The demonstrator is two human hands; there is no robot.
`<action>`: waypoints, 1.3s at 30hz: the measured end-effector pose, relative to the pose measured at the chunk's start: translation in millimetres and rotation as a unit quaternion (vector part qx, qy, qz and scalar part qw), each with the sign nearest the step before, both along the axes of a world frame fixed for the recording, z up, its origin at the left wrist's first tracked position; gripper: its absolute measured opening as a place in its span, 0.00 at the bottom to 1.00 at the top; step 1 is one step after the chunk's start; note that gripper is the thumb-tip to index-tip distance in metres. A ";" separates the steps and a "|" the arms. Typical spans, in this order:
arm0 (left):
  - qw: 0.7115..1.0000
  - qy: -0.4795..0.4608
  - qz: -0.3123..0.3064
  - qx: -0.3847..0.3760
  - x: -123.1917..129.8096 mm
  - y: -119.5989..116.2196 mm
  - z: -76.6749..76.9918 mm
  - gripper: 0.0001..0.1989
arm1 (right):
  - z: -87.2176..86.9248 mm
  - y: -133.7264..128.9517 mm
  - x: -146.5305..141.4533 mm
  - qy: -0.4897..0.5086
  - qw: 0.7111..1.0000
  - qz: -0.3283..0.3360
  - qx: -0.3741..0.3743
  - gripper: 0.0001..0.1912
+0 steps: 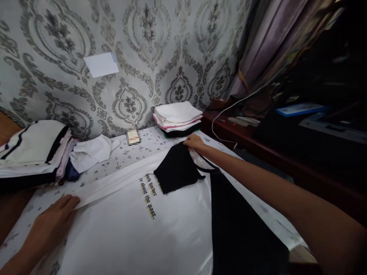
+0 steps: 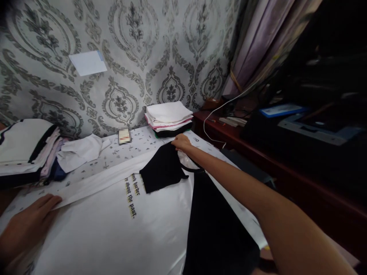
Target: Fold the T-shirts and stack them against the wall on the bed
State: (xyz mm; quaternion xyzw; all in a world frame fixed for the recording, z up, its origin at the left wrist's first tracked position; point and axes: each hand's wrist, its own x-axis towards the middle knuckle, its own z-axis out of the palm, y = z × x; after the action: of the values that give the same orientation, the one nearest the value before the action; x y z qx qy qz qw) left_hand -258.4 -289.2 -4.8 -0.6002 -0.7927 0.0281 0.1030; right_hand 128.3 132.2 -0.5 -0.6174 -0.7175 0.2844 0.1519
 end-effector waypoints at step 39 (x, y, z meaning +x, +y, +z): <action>0.998 -0.052 0.015 -0.022 26.8 -6.9 17.5 0.18 | -5.5 -143.1 77.1 -0.131 0.865 0.406 0.263 0.19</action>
State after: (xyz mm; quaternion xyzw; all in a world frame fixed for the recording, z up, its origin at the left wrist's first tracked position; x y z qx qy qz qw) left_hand -231.6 -296.0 12.7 -0.5914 -0.8048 0.0158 0.0475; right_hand 205.4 -10.9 -6.0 -0.2402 -0.9663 0.0378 0.0841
